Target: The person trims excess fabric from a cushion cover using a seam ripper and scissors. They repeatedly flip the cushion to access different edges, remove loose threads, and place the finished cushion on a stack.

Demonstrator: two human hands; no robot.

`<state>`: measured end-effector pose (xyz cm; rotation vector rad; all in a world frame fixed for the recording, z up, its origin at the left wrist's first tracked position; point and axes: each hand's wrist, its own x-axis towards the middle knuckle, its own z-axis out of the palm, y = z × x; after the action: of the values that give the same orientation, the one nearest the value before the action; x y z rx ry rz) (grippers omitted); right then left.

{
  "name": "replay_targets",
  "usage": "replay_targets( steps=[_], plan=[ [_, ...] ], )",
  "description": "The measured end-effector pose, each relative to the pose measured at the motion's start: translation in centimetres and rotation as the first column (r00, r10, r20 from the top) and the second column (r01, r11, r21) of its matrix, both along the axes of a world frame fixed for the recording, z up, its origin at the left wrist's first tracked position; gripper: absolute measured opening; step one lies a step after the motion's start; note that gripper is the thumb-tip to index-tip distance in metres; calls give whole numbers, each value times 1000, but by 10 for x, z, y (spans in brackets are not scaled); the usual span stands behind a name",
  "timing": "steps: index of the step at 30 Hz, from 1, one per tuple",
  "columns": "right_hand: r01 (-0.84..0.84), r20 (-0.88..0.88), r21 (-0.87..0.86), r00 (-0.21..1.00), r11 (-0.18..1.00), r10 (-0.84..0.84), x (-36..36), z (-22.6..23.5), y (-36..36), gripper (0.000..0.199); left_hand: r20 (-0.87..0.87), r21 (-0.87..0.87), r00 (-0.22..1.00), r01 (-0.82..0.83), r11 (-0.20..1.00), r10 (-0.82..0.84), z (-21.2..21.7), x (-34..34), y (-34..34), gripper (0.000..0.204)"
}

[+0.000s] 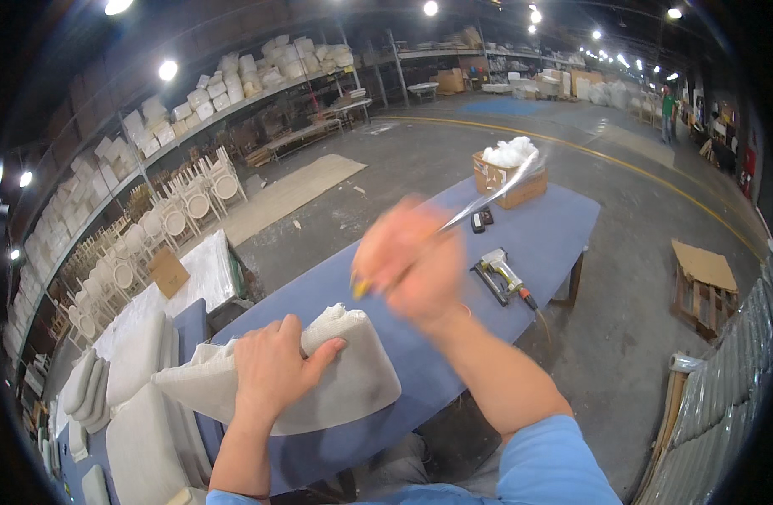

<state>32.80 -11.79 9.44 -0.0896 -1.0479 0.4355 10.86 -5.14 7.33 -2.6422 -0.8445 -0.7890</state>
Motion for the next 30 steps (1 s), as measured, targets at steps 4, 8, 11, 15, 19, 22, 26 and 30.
replay_targets(
  steps=[4, 8, 11, 15, 19, 22, 26, 30],
  plan=[
    [-90, 135, -277, 982, 957, 132, -3, -4, -8, 32, 8, -8, 1000, 3, 1000, -3, 0, -3, 9, 68],
    [-139, 25, -50, 990, 989, 140, -3, 16, -18, 34, 7, -21, 1000, 7, 1000, -7, 1, -4, 8, 68],
    [-33, 111, -396, 990, 918, 83, -8, -20, 2, 36, -2, 1, 1000, 11, 1000, -11, 3, 1, 9, 68],
    [-165, 25, -150, 985, 975, 171, 9, 46, -11, 36, -52, -32, 999, -4, 999, 3, 5, -6, 3, 67],
    [-110, 69, -518, 983, 849, 169, -7, 14, 4, 38, -50, -39, 999, 1, 999, -3, 3, -6, 0, 66],
    [-82, 130, -540, 975, 838, 180, -6, 32, -1, 40, -42, -18, 999, 9, 1000, -10, 3, -9, -5, 65],
    [-169, 35, -418, 979, 893, 202, -8, 34, 7, 39, -27, -13, 999, 25, 1000, -25, 2, -8, -11, 63],
    [-65, 155, -627, 966, 776, 206, -18, 44, 4, 41, 2, -29, 1000, 22, 999, -22, 0, -14, -18, 65]
  ],
)
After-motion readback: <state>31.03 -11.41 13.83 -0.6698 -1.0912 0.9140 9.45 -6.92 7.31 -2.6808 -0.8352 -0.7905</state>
